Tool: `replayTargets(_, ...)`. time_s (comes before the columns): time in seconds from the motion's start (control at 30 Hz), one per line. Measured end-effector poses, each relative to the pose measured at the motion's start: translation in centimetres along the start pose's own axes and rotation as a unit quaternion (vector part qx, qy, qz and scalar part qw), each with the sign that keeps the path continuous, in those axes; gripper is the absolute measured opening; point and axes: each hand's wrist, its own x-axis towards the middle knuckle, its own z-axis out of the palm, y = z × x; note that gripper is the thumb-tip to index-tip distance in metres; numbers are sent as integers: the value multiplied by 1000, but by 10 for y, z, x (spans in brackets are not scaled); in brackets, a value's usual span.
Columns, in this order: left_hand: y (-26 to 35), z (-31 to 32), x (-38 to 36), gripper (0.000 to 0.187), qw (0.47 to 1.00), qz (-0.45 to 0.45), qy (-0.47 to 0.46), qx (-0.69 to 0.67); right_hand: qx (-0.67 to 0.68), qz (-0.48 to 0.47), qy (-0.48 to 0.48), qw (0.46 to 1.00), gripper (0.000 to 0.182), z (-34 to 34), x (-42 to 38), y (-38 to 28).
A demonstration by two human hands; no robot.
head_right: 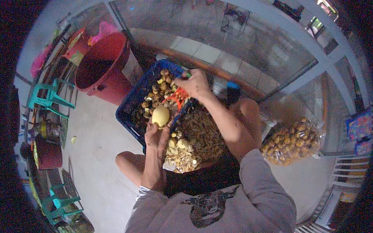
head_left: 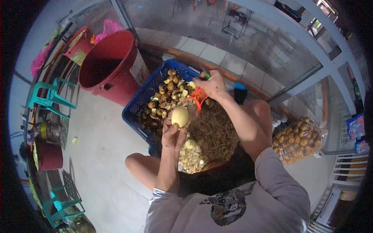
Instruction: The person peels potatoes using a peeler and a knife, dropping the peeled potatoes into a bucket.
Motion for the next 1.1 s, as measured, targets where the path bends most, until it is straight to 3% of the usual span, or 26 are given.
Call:
replayTargets(0.03, -2, -4, -1, 64, 999, 12, 18, 37, -60, 16, -13, 998, 36, -6, -22, -37)
replayTargets(0.1, -3, 4, 0, 63, 998, 16, 7, 55, -136, -174, 8, 975, 37, -8, -41, -56)
replayTargets(0.17, -4, 6, 1, 61, 996, 46, -20, 73, -102, -117, 14, 988, 37, -8, -33, -54)
replayTargets(0.2, -1, 4, -3, 64, 998, 16, 0, 60, -68, -59, 20, 996, 38, -9, -27, -50)
replayTargets(0.23, -2, 1, -4, 64, 998, 16, -2, 60, -68, -60, 22, 996, 38, -7, -18, -34)
replayTargets(0.3, -5, -8, -1, 68, 999, 2, -26, -38, 69, 17, 3, 997, 38, 1, 5, 4)
replayTargets(0.33, -5, -10, -1, 75, 1000, 0, 9, 4, -14, 36, 3, 999, 37, -5, -8, -20)
replayTargets(0.37, -5, -7, 0, 75, 1000, 1, 12, 3, -15, 36, 0, 999, 37, -5, -20, -35)
replayTargets(0.43, -4, 4, 1, 71, 998, 19, -25, 56, -47, -120, 4, 992, 38, -2, -38, -54)
replayTargets(0.47, -5, 4, 1, 72, 997, 32, -17, 73, -102, -139, 21, 985, 39, -4, -42, -61)
replayTargets(0.57, -2, -3, -1, 76, 994, 15, -44, 99, -114, -150, 30, 982, 39, -9, -27, -46)
replayTargets(0.6, -4, -1, -2, 78, 996, 12, -47, 75, -74, -54, 3, 996, 38, -10, -17, -40)
replayTargets(0.63, -4, 0, -3, 78, 996, 12, -50, 75, -74, -55, 5, 996, 38, -7, -5, -23)
replayTargets(0.7, -1, -2, -6, 80, 998, -4, -51, 34, 59, -12, -3, 998, 39, 2, 13, 14)
replayTargets(0.77, 2, 3, -4, 80, 997, 6, -28, 70, 20, -47, 6, 999, 39, -4, -18, -27)
replayTargets(0.83, 4, 11, -1, 79, 989, 24, 10, 143, -110, -189, 0, 976, 39, -10, -40, -55)
replayTargets(0.87, 2, 14, -1, 77, 989, 39, 3, 145, -121, -210, -3, 970, 41, -12, -42, -57)
replayTargets(0.9, 2, 14, -2, 77, 989, 39, 2, 145, -121, -211, -2, 970, 41, -13, -36, -55)
replayTargets(0.97, 3, 14, -6, 80, 997, 10, -18, 78, -115, -5, -35, 993, 41, -15, -11, -40)
replayTargets(1.03, 2, 7, -6, 82, 999, -6, -37, 22, -149, -32, -23, 988, 41, -12, -2, -25)
replayTargets(1.1, 2, 6, -3, 82, 999, -14, -45, 0, 2, -31, 5, 999, 39, 0, -13, -25)
